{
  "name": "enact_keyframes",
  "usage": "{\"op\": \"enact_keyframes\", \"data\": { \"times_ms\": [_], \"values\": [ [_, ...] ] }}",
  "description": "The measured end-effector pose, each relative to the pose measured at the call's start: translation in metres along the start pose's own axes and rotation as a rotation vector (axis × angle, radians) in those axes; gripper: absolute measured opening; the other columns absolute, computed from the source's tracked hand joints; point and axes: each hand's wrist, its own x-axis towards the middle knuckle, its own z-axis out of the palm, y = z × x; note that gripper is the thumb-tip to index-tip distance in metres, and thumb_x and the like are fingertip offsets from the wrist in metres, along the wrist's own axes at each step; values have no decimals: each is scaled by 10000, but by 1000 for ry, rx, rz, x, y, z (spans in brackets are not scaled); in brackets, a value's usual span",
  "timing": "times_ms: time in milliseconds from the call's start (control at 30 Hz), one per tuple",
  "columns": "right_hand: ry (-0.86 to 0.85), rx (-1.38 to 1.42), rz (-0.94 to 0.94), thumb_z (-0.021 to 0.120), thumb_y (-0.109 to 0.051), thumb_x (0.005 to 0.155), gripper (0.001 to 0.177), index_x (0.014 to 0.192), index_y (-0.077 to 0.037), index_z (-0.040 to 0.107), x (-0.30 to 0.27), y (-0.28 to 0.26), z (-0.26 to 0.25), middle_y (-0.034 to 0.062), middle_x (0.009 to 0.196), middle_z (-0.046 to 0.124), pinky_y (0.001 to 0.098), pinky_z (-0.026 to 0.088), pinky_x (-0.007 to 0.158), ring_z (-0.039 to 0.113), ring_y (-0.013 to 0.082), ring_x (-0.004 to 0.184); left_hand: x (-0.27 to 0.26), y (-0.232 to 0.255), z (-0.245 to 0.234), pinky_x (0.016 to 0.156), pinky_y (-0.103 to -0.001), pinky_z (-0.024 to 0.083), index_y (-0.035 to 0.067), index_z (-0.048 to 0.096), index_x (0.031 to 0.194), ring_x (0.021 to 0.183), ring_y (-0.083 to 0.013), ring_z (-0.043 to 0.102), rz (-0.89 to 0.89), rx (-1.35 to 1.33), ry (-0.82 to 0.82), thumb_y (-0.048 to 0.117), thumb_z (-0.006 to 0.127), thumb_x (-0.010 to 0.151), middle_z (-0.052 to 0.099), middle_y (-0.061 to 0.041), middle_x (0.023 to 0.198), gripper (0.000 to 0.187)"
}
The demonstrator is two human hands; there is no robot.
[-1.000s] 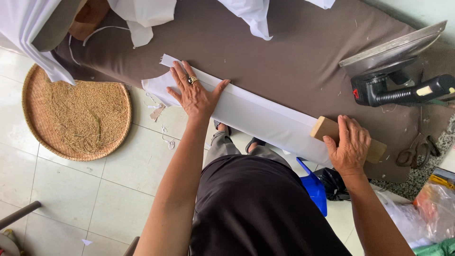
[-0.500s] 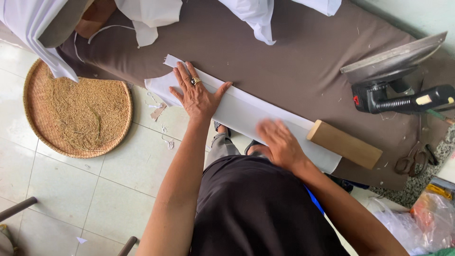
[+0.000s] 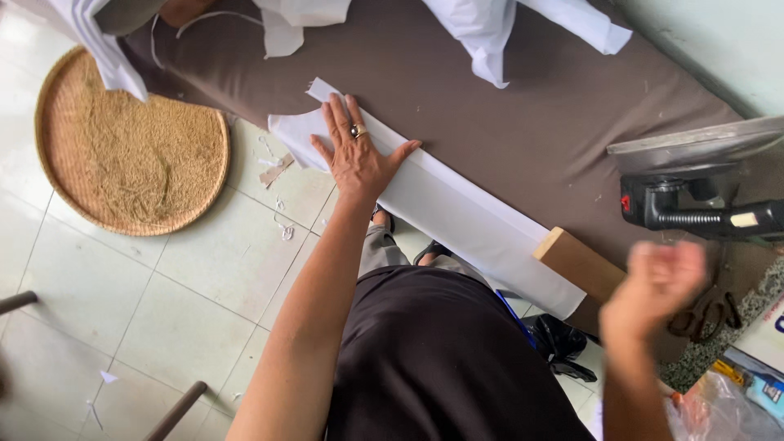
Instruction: The person irons a white piece of fabric on a padded table using a steam iron and a wooden block, turning the fabric over to iron both sides and using scissors to trim an edge.
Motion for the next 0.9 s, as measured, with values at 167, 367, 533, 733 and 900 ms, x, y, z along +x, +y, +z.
{"op": "enact_keyframes", "data": {
  "times_ms": [167, 367, 533, 733, 900],
  "values": [
    [-274, 31, -47, 728, 22, 1090, 284, 1291, -16, 531, 97, 17, -17, 195, 1289, 622, 373, 559, 1064, 620, 262, 1172, 0, -3, 3, 1209, -699, 84, 82, 50, 1655, 1586, -282, -69, 18, 17, 38, 1005, 484, 755, -27, -109, 1725, 1360],
    [-591, -188, -9, 755, -137, 1115, 154, 1087, -80, 614, 127, -57, 14, 64, 923, 649, 272, 522, 979, 636, 135, 874, 1, -9, 12, 1194, -715, 129, 80, 69, 1657, 1592, -281, -42, 37, 10, 95, 1024, 468, 751, -11, -103, 1726, 1368],
    [-938, -207, 45, 543, -391, 1156, 441, 1100, 43, 594, 113, -129, 80, 80, 690, 535, 281, 389, 559, 503, 154, 547, 2, -7, 12, 1205, -706, 103, 90, 47, 1658, 1594, -267, -46, 16, 18, 74, 1041, 470, 733, -14, -88, 1732, 1393],
    [-1220, -719, -427, 629, -503, 977, 652, 962, 149, 625, 47, -189, 162, 404, 794, 672, 630, 514, 728, 669, 589, 820, 3, -14, 18, 1217, -728, 96, 118, 80, 1676, 1619, -306, -1, 70, -57, 124, 991, 594, 720, 22, -143, 1742, 1393],
    [-1378, -995, -256, 528, -722, 935, 757, 1065, 12, 657, 39, -202, 200, 313, 947, 739, 597, 549, 860, 712, 504, 989, 4, -20, 18, 1224, -732, 117, 130, 116, 1673, 1618, -310, 3, 89, -128, 120, 928, 648, 756, 36, -124, 1740, 1326]
  ]
}}
